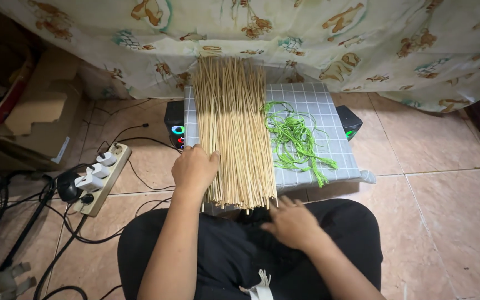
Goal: Bundling wooden sticks with green plastic ties and sorting through a large pile of sticks on the floor.
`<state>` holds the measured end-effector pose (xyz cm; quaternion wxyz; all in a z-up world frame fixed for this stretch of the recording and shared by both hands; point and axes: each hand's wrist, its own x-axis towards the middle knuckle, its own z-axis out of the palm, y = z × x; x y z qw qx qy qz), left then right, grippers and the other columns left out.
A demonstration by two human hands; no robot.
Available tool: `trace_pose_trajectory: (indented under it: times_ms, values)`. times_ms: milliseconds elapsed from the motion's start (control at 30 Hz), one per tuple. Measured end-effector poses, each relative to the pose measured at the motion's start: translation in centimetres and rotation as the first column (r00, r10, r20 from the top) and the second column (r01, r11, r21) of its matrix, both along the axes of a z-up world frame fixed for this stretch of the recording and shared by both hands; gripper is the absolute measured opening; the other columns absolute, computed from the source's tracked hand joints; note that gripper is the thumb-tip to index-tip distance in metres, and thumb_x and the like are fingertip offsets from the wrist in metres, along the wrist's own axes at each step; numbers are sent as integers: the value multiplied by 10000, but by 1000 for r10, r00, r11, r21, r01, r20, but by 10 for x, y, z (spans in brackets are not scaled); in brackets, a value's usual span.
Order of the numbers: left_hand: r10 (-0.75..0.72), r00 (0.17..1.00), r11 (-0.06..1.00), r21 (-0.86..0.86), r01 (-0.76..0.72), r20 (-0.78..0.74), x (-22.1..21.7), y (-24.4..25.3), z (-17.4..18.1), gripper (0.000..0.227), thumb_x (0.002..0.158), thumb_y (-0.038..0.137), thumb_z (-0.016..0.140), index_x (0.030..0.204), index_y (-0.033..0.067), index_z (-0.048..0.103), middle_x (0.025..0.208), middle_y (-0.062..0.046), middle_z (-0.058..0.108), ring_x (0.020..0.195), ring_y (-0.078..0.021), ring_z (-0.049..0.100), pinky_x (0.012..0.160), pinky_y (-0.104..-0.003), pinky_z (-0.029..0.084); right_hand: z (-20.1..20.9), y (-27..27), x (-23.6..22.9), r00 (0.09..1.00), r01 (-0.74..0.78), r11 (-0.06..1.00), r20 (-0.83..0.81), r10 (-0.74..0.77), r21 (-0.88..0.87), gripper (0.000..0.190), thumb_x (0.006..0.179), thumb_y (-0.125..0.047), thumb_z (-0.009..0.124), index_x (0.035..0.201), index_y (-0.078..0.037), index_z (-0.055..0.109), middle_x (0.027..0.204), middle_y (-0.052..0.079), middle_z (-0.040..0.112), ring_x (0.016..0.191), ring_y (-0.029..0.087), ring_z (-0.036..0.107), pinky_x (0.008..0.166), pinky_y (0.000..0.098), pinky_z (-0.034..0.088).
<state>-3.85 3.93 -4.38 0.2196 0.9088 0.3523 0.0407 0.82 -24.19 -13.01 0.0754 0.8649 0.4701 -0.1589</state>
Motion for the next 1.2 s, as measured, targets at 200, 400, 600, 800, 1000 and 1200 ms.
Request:
trace_pose_trajectory:
  times_ms: [200,400,600,800,1000,1200]
  values:
    - [-9,1000,1000,24,9,12,0,0,-3,445,944,402,612,986,-31,708,948,-221,681,768,-396,695,697,-489,567,-9,31,-19,992,-129,963,29,126,238,524,993,-534,597,1014,-18,685,920,175,731,930,401,668,880,471,500]
    - [-4,1000,1000,11,4,11,2,-1,3,426,968,338,551,939,-53,717,882,-232,688,719,-386,691,670,-472,578,-5,38,-22,978,-207,930,83,191,305,518,990,-484,608,987,18,737,1109,141,712,1057,406,621,1035,519,406]
    - [-8,1000,999,-31,8,5,4,2,5,330,882,269,632,878,-48,727,843,-228,699,727,-391,682,685,-474,572,-18,36,-19,977,-204,932,124,174,300,515,977,-497,626,862,-16,768,1004,126,738,960,399,649,948,467,463]
    - [-20,1000,1000,-17,20,10,10,8,0,306,863,277,689,878,-26,724,830,-220,711,743,-402,696,705,-488,573,-25,38,-15,978,-203,955,100,185,216,602,1020,-537,568,828,4,748,878,164,740,898,406,648,952,471,452]
    - [-21,1000,1000,-15,21,-2,15,10,-4,276,847,257,711,885,-16,715,826,-205,708,725,-391,696,679,-481,576,-19,40,-16,979,-203,935,86,186,292,549,977,-507,610,952,25,742,1051,180,720,986,427,634,952,500,451]
    - [-15,999,1000,-26,15,28,18,6,0,302,806,218,765,933,-47,697,892,-205,689,728,-345,691,687,-443,597,-12,41,-19,977,-213,927,66,202,310,538,977,-486,605,1030,37,719,1162,185,688,1056,418,616,1000,511,425]
